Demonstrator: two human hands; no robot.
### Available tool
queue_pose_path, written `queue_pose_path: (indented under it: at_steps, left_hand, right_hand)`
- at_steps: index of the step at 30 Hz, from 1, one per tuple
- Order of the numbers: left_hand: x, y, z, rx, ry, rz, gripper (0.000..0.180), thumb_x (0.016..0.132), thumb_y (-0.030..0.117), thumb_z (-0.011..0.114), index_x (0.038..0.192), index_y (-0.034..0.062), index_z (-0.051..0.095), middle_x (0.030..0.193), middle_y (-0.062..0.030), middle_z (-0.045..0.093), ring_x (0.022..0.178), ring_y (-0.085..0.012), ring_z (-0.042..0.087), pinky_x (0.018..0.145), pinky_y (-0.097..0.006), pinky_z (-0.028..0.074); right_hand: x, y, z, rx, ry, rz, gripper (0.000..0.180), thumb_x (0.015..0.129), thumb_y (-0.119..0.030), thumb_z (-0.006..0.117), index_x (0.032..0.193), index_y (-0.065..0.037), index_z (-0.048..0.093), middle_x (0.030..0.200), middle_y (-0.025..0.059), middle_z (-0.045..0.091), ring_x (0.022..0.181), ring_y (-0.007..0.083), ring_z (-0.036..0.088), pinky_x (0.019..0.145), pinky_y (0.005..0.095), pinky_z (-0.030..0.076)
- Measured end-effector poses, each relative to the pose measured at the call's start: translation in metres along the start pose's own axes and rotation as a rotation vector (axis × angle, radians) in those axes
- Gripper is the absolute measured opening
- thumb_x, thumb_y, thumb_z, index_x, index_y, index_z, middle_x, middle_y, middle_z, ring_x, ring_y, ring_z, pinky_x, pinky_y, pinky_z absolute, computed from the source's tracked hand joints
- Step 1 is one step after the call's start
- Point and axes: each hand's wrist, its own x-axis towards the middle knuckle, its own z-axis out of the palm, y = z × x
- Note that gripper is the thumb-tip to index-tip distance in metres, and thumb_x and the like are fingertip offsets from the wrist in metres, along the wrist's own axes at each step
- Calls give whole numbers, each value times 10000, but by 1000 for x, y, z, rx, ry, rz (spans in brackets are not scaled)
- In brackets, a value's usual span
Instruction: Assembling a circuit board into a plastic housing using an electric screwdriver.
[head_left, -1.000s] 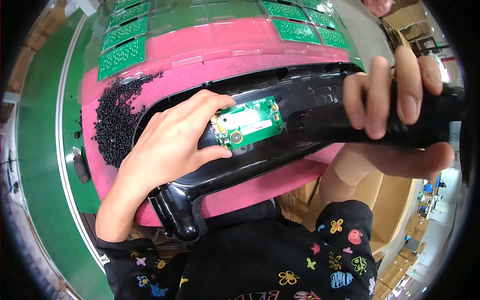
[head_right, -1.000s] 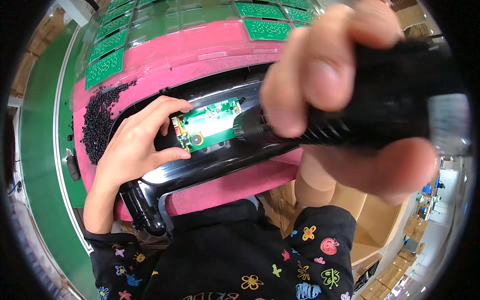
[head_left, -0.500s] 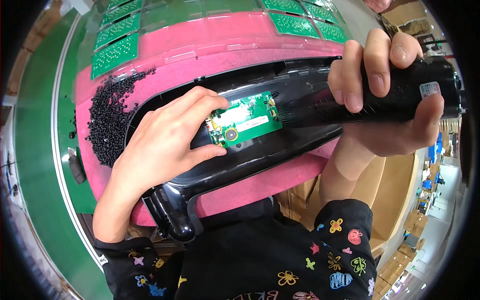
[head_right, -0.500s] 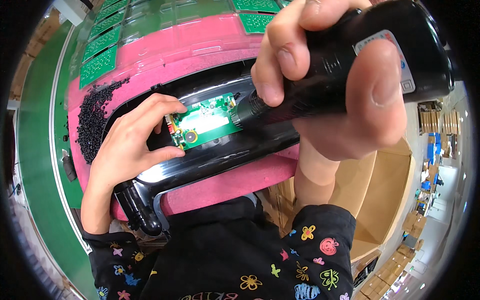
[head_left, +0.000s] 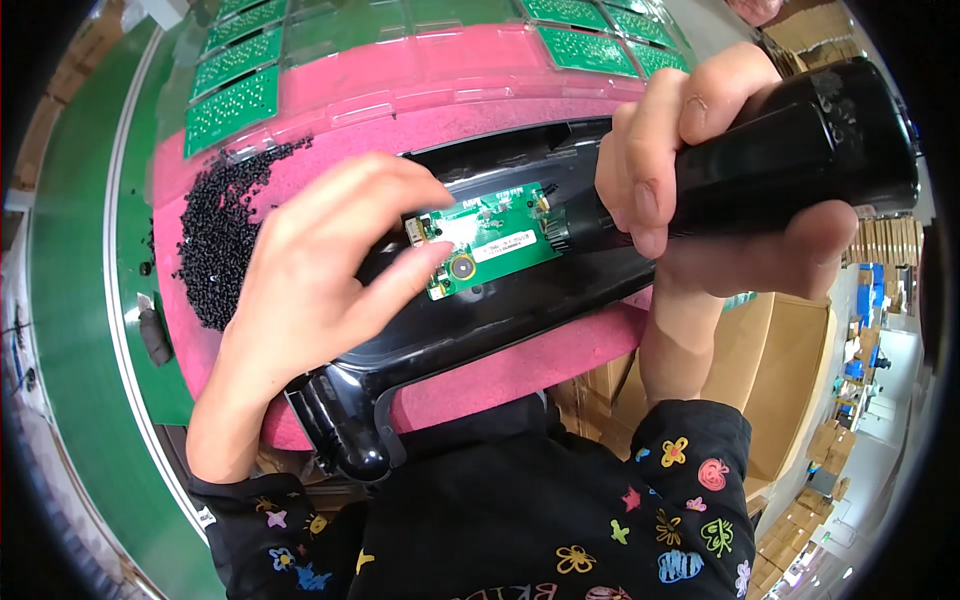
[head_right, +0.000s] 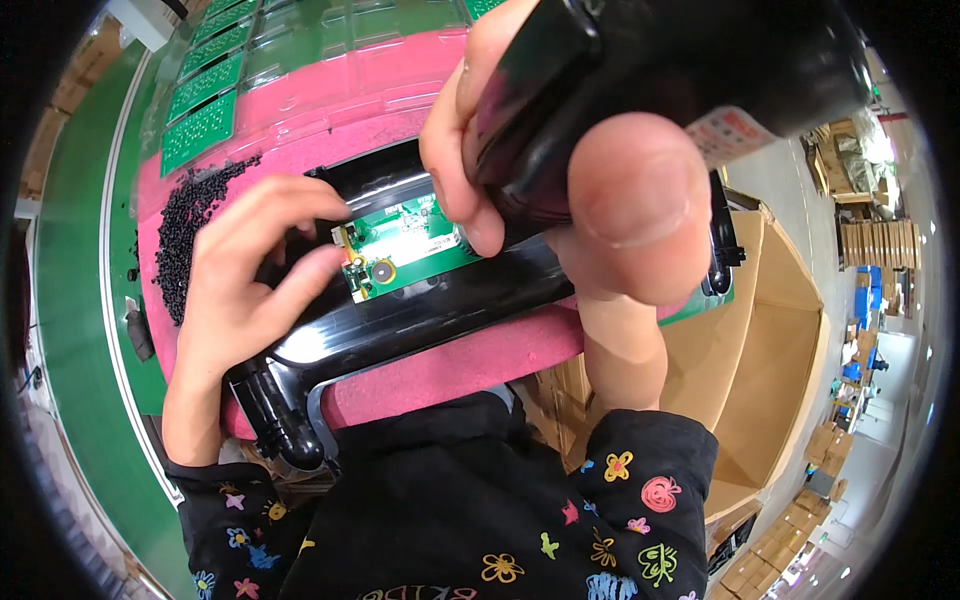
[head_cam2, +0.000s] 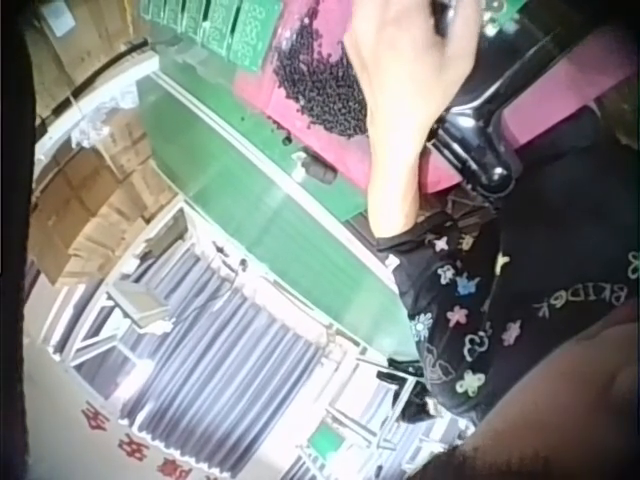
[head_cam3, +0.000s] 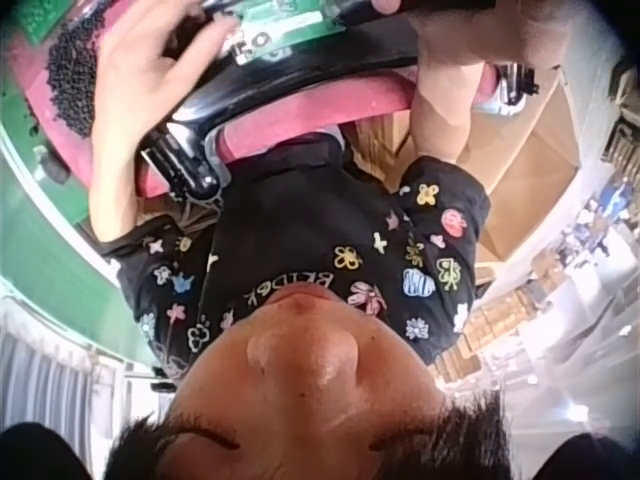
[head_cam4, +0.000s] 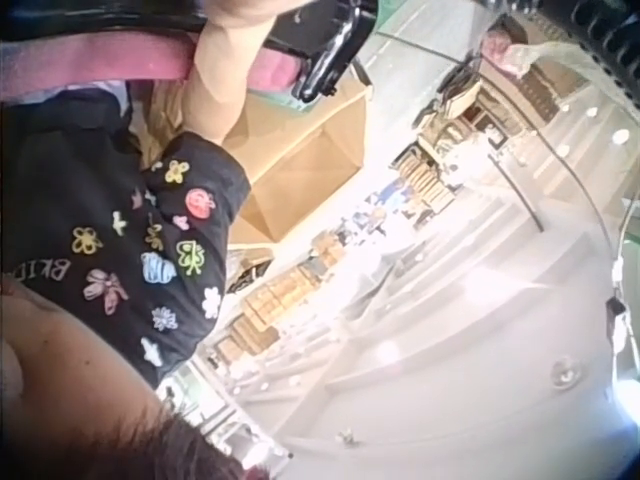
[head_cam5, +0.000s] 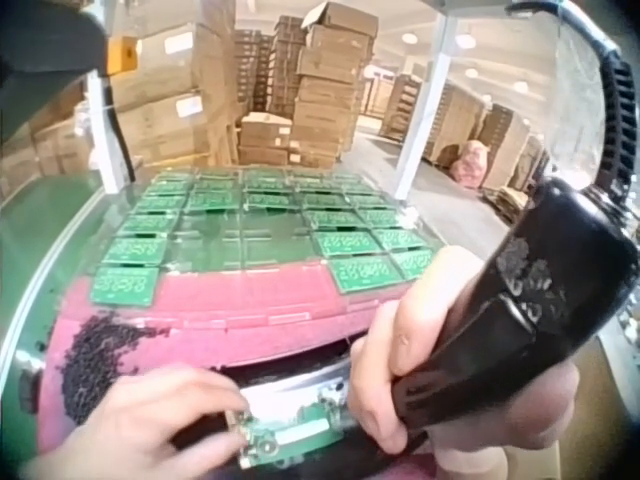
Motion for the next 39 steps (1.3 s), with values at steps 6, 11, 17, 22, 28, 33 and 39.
queue_pose_path:
  at_steps: [6, 11, 17, 22, 28, 33, 39]
  left_hand:
    - [6, -19, -14, 258, 299, 94, 199, 781, 20, 695, 970, -6, 637, 950, -131, 642, 907, -293, 615, 790, -360, 497]
    - [1, -21, -16, 189, 136, -149, 204, 836, 88, 678, 1014, 1, 629, 917, -139, 647, 808, -306, 653, 726, -379, 517]
    - [-2, -21, -15, 281, 46, -132, 184, 802, 126, 695, 947, 24, 647, 863, -135, 627, 827, -338, 637, 727, -410, 519]
    - [-3, -4, -9, 211, -347, -127, 205, 811, 164, 687, 910, -10, 643, 840, -191, 634, 803, -389, 631, 698, -447, 507]
    - [1, 16, -11, 268, -416, -174, 206, 847, 161, 651, 916, -30, 620, 828, -232, 633, 825, -434, 616, 708, -478, 483]
    - [-7, 28, -24, 193, -138, -142, 172, 866, 123, 638, 942, -30, 657, 844, -230, 657, 804, -410, 646, 708, -456, 507]
    - [-69, 53, -56, 186, 304, -236, 269, 787, -47, 675, 1057, -41, 673, 898, -137, 706, 770, -193, 674, 707, -277, 513]
  right_hand:
    - [-1, 7, -8, 79, -85, 10, 666, 840, -642, 633, 1085, -51, 447, 708, 64, 535, 488, 87, 476, 456, 221, 402]
    - [0, 0, -7, 152, -37, 27, 650, 828, -649, 632, 1077, -75, 457, 677, 40, 529, 475, 80, 468, 458, 219, 366]
    - [0, -22, 0, 254, 459, 89, 398, 944, -427, 556, 1014, -43, 475, 783, 47, 480, 590, 102, 436, 635, 248, 374]
    - [-1, -5, -25, 154, 895, -108, 166, 956, -139, 571, 1025, 1, 514, 1021, 152, 579, 915, 222, 573, 889, 416, 449]
    - [-1, 23, -50, -595, 1041, -298, 522, 860, -59, 678, 1275, 58, 384, 1163, 103, 522, 1068, 165, 498, 971, 336, 386]
    - [9, -17, -3, -1155, 940, -594, 403, 920, -101, 609, 1262, 66, 474, 1265, 155, 518, 1132, 207, 486, 982, 338, 374]
    - [-24, -66, -5, -1346, 206, -475, 424, 891, -80, 654, 514, -55, 462, 464, 49, 441, 383, 192, 439, 382, 325, 319]
